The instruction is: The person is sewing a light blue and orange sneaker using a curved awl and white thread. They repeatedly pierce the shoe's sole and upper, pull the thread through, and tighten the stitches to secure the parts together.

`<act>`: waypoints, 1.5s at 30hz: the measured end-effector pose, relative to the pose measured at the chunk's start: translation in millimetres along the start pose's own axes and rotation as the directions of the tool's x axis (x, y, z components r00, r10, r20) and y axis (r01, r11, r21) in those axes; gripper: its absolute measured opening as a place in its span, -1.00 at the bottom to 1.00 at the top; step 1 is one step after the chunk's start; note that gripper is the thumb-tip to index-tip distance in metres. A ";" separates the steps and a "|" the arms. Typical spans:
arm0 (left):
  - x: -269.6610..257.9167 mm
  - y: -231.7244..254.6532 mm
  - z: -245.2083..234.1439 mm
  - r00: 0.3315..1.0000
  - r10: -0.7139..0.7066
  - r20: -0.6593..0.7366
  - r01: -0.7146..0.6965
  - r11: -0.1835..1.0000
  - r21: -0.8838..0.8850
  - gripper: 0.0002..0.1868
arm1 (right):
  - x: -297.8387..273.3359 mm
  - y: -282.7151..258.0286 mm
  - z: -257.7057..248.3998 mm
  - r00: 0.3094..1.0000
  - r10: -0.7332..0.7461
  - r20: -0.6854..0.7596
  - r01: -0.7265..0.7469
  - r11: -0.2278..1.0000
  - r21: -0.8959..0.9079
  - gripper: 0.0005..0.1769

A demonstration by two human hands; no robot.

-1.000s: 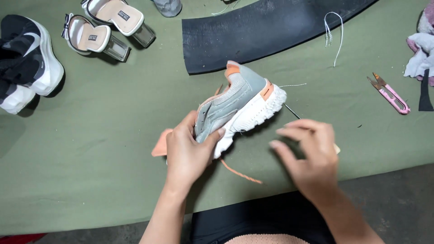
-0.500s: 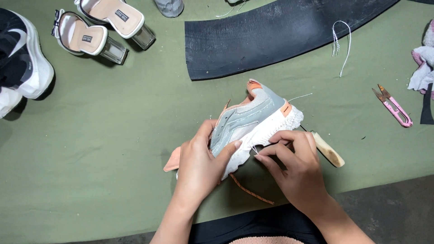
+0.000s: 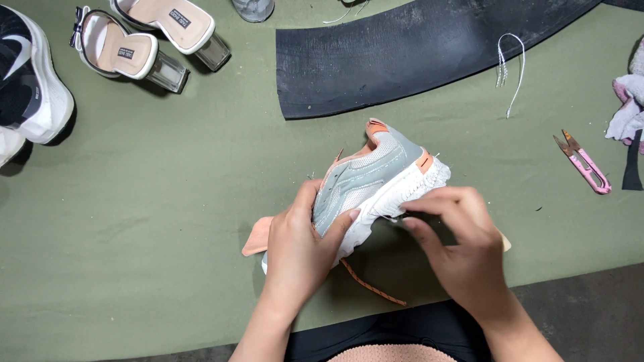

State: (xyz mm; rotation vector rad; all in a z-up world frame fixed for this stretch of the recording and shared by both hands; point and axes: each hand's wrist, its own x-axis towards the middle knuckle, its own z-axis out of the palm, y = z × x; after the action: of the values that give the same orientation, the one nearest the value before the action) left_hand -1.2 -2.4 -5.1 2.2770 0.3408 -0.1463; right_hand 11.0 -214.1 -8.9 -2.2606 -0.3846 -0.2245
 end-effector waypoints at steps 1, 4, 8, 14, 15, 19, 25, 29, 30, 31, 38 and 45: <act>-0.2 -1.1 1.8 1.000 0.019 -0.019 -0.019 1.000 0.010 -0.56 | 1.9 -0.2 3.9 0.999 -0.047 -0.002 0.047 0.999 -0.019 -0.87; -4.3 -3.1 6.0 0.998 0.041 -0.045 -0.039 0.999 0.029 -0.54 | 3.1 -0.2 17.3 0.996 -0.091 0.009 0.091 0.994 -0.066 -0.90; -7.9 -2.3 7.9 0.994 0.068 -0.084 -0.068 0.998 0.008 -0.55 | 1.0 -2.4 23.7 0.993 -0.078 0.086 0.087 0.990 -0.110 -0.89; -11.2 -3.3 11.6 0.986 0.127 -0.111 -0.128 0.992 -0.001 -0.53 | -3.2 -4.9 3.1 0.986 -0.005 0.167 0.005 1.000 0.004 -0.83; -12.5 -2.2 11.5 0.986 0.127 -0.109 -0.128 0.992 -0.002 -0.53 | -4.5 -4.7 0.0 0.986 -0.003 0.167 0.003 1.000 0.003 -0.83; -16.6 -0.7 12.4 0.982 0.137 -0.131 -0.139 0.990 -0.004 -0.54 | -10.7 -1.3 -10.0 0.981 0.062 0.181 -0.071 0.996 0.044 -0.80; -23.3 -3.9 20.1 0.981 0.136 -0.140 -0.135 0.991 0.018 -0.44 | -24.0 6.5 -17.2 0.960 0.169 0.223 -0.174 0.985 0.003 -0.87; -27.9 -4.8 24.4 0.974 0.160 -0.160 -0.155 0.987 0.043 -0.42 | -24.8 5.8 -26.0 0.928 0.235 0.290 -0.234 0.971 -0.038 -0.78; -29.0 -3.7 24.9 0.974 0.163 -0.158 -0.158 0.987 0.042 -0.42 | -24.9 6.3 -21.5 0.928 0.237 0.287 -0.235 0.971 -0.040 -0.78; -30.0 -2.4 25.5 0.969 0.188 -0.159 -0.183 0.982 0.043 -0.43 | -25.0 7.0 -17.1 0.932 0.243 0.268 -0.235 0.970 -0.062 -0.76; -40.1 -5.4 35.0 0.928 0.318 -0.196 -0.304 0.948 0.098 -0.51 | -18.9 -4.9 4.0 0.672 0.574 0.469 -0.621 0.781 -0.065 -0.78; -38.9 -5.5 34.3 0.926 0.320 -0.199 -0.313 0.948 0.066 -0.50 | -34.9 2.5 -5.7 0.946 0.158 0.283 -0.214 0.961 0.177 -0.78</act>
State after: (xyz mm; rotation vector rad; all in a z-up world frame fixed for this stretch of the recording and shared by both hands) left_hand -39.8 -32.1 -23.5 2.3511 0.0724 0.2555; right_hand -21.0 -227.0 -16.8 -2.1079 -0.3138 0.2135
